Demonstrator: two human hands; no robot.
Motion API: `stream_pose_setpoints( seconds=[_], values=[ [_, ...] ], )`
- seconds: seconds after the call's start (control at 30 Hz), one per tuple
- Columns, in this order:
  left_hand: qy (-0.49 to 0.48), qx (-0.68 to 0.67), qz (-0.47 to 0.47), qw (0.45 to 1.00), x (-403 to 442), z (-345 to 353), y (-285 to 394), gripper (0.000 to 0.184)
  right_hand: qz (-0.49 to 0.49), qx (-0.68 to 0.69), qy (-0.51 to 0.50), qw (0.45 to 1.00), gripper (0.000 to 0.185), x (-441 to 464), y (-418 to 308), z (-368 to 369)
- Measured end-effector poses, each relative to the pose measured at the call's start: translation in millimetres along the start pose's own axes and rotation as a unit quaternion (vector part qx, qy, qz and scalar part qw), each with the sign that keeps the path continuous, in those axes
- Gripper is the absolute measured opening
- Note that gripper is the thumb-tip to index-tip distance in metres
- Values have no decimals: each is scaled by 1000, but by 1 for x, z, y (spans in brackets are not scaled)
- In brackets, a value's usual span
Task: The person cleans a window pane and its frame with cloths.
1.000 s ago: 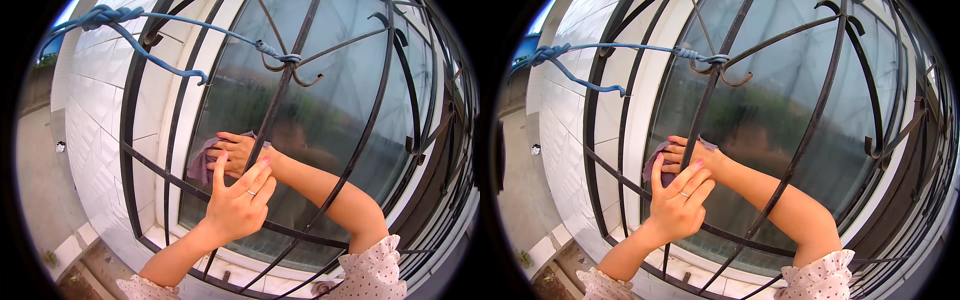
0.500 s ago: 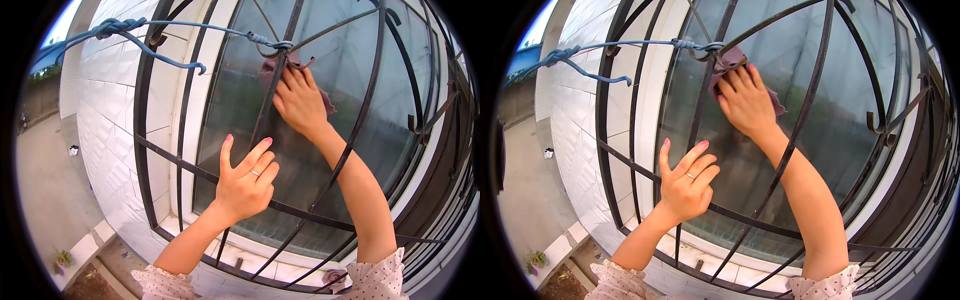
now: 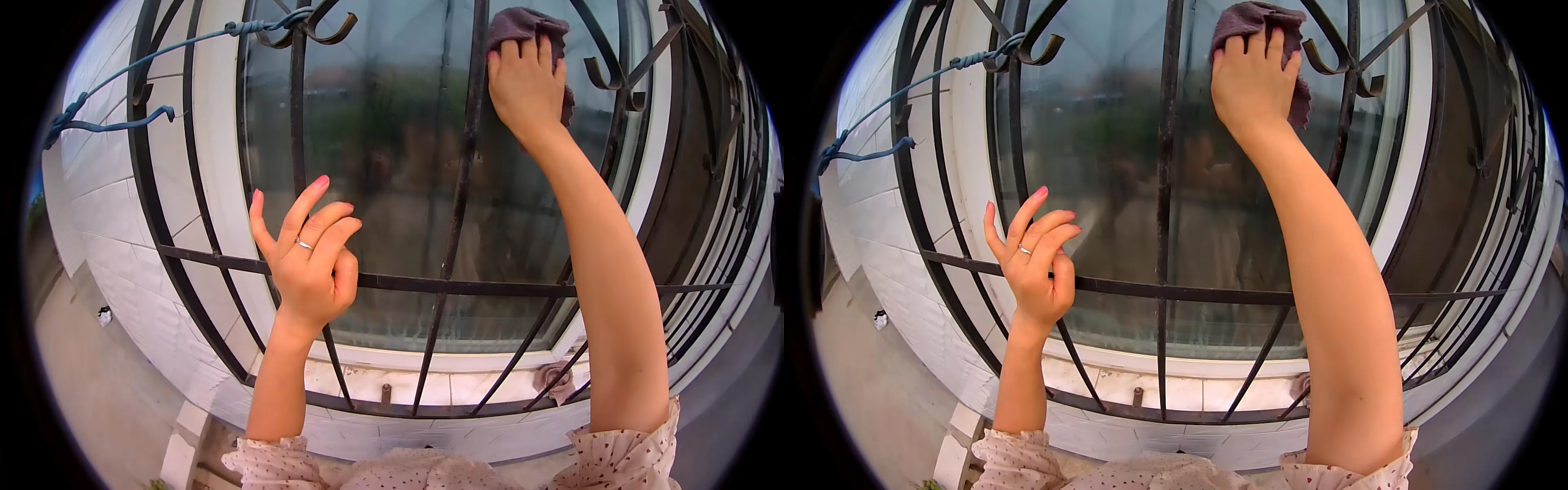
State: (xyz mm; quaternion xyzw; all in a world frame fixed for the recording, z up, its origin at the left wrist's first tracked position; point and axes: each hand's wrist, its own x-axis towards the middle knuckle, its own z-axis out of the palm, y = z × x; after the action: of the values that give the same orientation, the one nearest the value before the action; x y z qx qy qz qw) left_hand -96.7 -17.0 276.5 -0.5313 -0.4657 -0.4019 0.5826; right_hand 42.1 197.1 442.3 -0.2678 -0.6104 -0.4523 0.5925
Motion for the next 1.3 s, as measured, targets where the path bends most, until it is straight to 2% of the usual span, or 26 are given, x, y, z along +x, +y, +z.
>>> stream_pose_setpoints(
  seconds=[0.03, 0.07, 0.1, 0.17, 0.2, 0.27, 0.3, 0.33, 0.4, 0.43, 0.5, 0.57, 0.6, 0.63, 0.67, 0.73, 0.77, 0.8, 0.87, 0.93, 1.0, 1.03, 1.1, 1.17, 1.23, 1.3],
  values=[
    [7, -14, 6, 1000, -1, 0, 0, 26, -59, 1, -48, 997, 41, -18, -12, -15],
    [2, -12, 6, 1000, -1, -2, 2, 26, -165, 51, -45, 984, 39, -42, -24, -29],
    [-6, -18, 7, 1000, -2, -2, 1, 26, -265, 102, -43, 958, 36, -69, -34, -40],
    [16, -1, 8, 1000, -2, 0, -1, 21, -410, 232, -125, 873, 27, -111, -42, -47],
    [15, 8, 11, 1000, -2, 1, 0, 21, -404, 227, -134, 876, 27, -112, -35, -52],
    [15, 14, 12, 1000, -2, 2, 0, 22, -446, 151, -267, 841, 23, -101, -22, -72],
    [9, 21, 11, 1000, -3, 1, 1, 22, -407, 142, -256, 865, 22, -85, -11, -89],
    [2, 17, 9, 1000, -3, 0, 3, 22, -345, 176, -136, 912, 15, -78, -1, -93],
    [44, 2, 15, 999, -4, -2, 5, 22, -202, 214, -36, 955, 20, -65, 16, -124],
    [42, 3, 10, 999, -12, -7, 13, 22, -164, 233, 46, 957, 25, -67, 25, -132],
    [61, -82, 2, 995, -35, -27, 41, 24, -65, 247, 96, 962, 32, -90, 27, -166],
    [10, -164, 11, 986, -66, -32, 67, 29, 8, 264, 71, 962, 33, -143, 12, -199],
    [-15, -166, 5, 986, -81, -29, 75, 30, 44, 286, 16, 957, 33, -175, 1, -211],
    [-39, -167, -2, 985, -95, -25, 79, 31, 16, 351, -126, 928, 31, -208, -3, -214],
    [-37, -161, -5, 986, -107, -23, 81, 31, 74, 432, -132, 889, 31, -245, -22, -204],
    [-27, -125, -98, 987, -125, -20, 80, 29, 160, 434, -158, 873, 23, -294, -61, -178],
    [-26, -120, -99, 988, -130, -17, 78, 29, 210, 432, -188, 857, 23, -305, -74, -164],
    [-20, -121, -125, 985, -134, -16, 76, 29, 241, 461, -183, 834, 22, -301, -81, -145],
    [-20, -119, -145, 982, -137, -18, 70, 27, 213, 415, -85, 880, 17, -266, -86, -103],
    [-10, -129, -172, 977, -145, -19, 61, 26, 232, 347, -56, 907, 26, -221, -81, -65],
    [13, -184, -236, 954, -163, -16, 50, 21, 136, 181, 5, 974, 26, -175, -70, -33],
    [17, -179, -239, 954, -167, -14, 46, 21, 132, 186, 6, 974, 26, -164, -77, -28],
    [176, -311, -353, 865, -170, -6, 41, 18, 111, 243, 15, 964, 27, -147, -99, -20],
    [160, -312, -376, 858, -177, -3, 23, 14, 2, 333, -88, 939, 29, -160, -140, -38],
    [78, -326, -481, 810, -188, 6, 8, 14, -202, 419, -121, 877, 30, -210, -170, -40],
    [30, -252, -460, 851, -196, 9, 3, 11, -258, 436, -128, 853, 33, -232, -179, -38]
  ],
)
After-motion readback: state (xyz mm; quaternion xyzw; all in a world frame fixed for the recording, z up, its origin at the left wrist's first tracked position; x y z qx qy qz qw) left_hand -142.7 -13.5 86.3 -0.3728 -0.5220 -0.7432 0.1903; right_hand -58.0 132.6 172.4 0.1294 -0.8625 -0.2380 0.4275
